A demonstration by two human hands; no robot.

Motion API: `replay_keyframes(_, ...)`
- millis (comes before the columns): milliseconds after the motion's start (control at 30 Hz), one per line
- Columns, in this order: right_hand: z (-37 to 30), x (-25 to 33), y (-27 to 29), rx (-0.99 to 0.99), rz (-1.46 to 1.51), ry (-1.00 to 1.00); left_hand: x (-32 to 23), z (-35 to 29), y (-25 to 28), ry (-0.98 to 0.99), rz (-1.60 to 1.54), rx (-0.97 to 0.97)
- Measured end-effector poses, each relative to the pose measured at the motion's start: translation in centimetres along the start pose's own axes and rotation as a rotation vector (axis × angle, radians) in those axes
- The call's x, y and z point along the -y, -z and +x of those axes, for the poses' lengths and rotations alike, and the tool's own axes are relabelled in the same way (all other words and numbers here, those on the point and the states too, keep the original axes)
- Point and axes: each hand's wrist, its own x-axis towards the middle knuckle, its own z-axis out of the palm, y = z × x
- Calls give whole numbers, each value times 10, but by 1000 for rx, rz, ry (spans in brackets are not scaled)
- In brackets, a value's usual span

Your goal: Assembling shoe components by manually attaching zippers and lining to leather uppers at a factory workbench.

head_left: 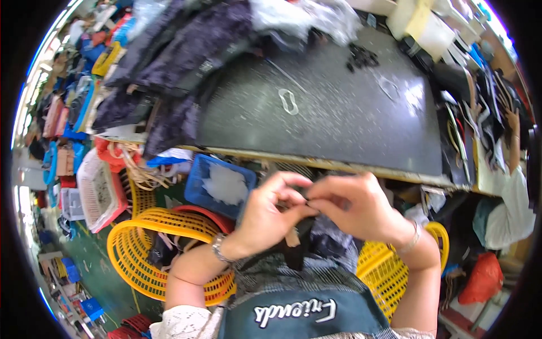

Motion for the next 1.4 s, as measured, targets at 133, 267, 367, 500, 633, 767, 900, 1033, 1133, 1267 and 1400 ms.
replay_keyframes(133, -20, 8, -8, -105, -1, 84, -2, -5, 7, 22, -171, 78)
replay_keyframes(267, -34, 6, -19, -224, -11, 157, -10, -11, 14, 155, -185, 157)
replay_keyframes(367, -33, -1, -23, -245, -127, 265, -4, -4, 15, 162, -216, 224)
replay_keyframes(500, -49, -29, -6, -171, 2, 213, -6, 1, 14, -45, -34, 8)
replay_keyframes(633, -106, -83, 46, 253, -480, -313, 14, -2, 37, -54, -67, 5)
replay_keyframes(767, -160, -163, 11, 6, -449, -161, 23, 18, 34, 14, -63, 36)
replay_keyframes(900, -118, -94, 19, 33, -229, -181, -24, 21, 17, 438, 134, 385)
replay_keyframes(1033, -77, -61, -3, -133, -229, -74, 3, 12, -32, 302, 376, 702)
replay_keyframes(1133, -77, -76, -26, -228, -255, 31, 1, 7, -39, 487, 521, 630)
replay_keyframes(1267, -80, -82, -36, -534, -396, 295, 25, -5, -21, 549, 211, 378)
replay_keyframes(1400, -86, -80, -54, -660, -521, 368, 28, -5, -9, 550, 87, 263)
